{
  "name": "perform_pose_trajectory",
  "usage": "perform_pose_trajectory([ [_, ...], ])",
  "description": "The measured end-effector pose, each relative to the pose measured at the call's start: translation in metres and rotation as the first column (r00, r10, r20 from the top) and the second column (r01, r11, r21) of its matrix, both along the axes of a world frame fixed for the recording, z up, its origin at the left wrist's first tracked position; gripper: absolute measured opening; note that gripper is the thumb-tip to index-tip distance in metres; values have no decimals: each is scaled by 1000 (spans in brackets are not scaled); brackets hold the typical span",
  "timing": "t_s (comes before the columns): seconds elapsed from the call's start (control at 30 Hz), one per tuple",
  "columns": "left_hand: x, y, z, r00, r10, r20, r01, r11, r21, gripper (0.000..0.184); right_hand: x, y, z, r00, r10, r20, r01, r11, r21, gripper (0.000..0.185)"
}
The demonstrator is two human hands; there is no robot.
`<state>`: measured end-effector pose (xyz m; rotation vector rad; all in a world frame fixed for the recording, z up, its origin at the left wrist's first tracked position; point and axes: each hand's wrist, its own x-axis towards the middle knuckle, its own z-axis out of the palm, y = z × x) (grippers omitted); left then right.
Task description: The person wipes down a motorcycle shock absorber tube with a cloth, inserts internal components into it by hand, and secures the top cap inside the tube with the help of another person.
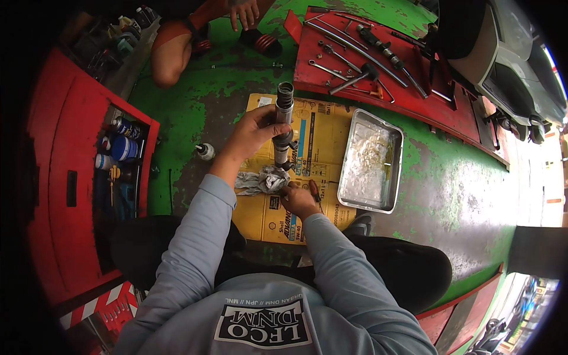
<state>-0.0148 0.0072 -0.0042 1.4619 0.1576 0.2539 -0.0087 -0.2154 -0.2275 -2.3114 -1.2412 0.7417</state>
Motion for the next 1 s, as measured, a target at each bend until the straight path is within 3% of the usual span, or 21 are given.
perform_pose_trajectory([
  [0.2,0,1,-2,1000,-6,15,7,1000,-18,31,4,-9,1,992,77,95,-80,996,26,16],
  [0.3,1,3,-4,1000,-1,30,1,1000,-1,31,7,-24,4,995,42,93,-54,989,138,16],
  [0.43,1,3,-4,1000,1,30,-1,1000,29,32,18,-35,-4,997,-67,50,61,991,121,20],
  [0.53,0,2,-2,1000,-11,8,11,1000,27,30,15,-42,-2,947,-317,55,317,948,21,29],
  [0.63,-6,-2,4,1000,-14,18,12,998,68,26,25,-41,1,877,-476,63,471,879,77,31],
  [0.77,-7,-6,8,994,43,104,-70,960,272,22,37,-36,15,823,-568,24,564,821,94,34],
  [1.0,-7,-19,18,992,72,103,-84,990,117,19,32,-33,29,771,-637,-14,634,765,112,36],
])
